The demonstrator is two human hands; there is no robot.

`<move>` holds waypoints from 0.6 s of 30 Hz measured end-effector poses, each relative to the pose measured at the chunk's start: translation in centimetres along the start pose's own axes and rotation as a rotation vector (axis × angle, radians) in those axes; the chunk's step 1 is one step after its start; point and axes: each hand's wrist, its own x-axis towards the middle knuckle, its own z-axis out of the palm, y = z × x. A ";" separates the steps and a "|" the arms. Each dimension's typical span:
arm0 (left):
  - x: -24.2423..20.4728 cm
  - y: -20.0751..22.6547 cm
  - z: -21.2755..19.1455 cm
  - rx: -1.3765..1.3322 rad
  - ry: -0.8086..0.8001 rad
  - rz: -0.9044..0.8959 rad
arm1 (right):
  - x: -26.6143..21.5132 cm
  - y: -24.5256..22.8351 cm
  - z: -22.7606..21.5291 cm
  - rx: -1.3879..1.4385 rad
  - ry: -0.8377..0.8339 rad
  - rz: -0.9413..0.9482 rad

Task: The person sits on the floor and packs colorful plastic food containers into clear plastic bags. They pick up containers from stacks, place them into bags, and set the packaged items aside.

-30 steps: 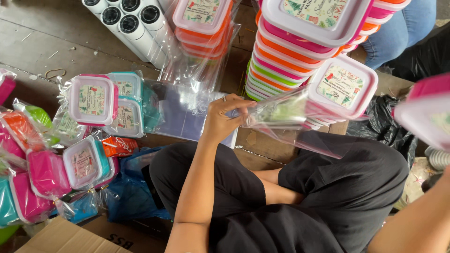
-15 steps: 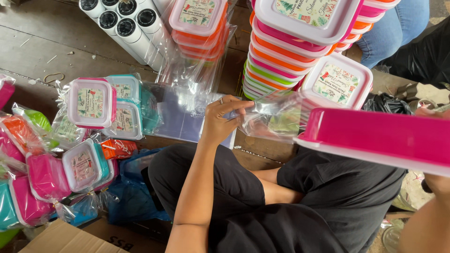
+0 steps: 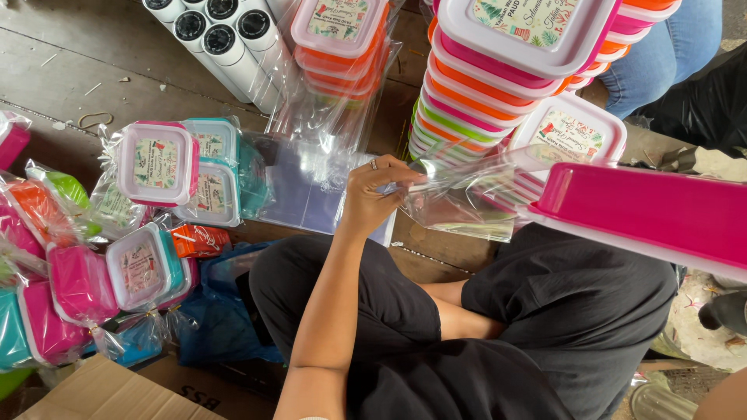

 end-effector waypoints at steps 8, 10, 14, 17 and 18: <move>0.1 1.7 0.1 0.032 -0.262 -0.043 | 4.9 7.5 -1.1 0.208 -0.002 0.125; 0.1 1.7 0.1 0.023 -0.294 -0.068 | 4.5 5.4 -0.9 0.342 0.100 0.195; 0.1 2.6 0.5 0.056 -0.477 -0.121 | 3.3 -4.4 1.7 -0.629 -0.186 -0.699; 0.5 4.5 1.7 0.015 -0.506 -0.170 | 3.5 -7.2 4.6 -0.652 -0.090 -0.913; 0.4 5.1 2.2 0.002 -0.487 -0.201 | 3.3 -7.9 5.7 -0.594 -0.053 -0.992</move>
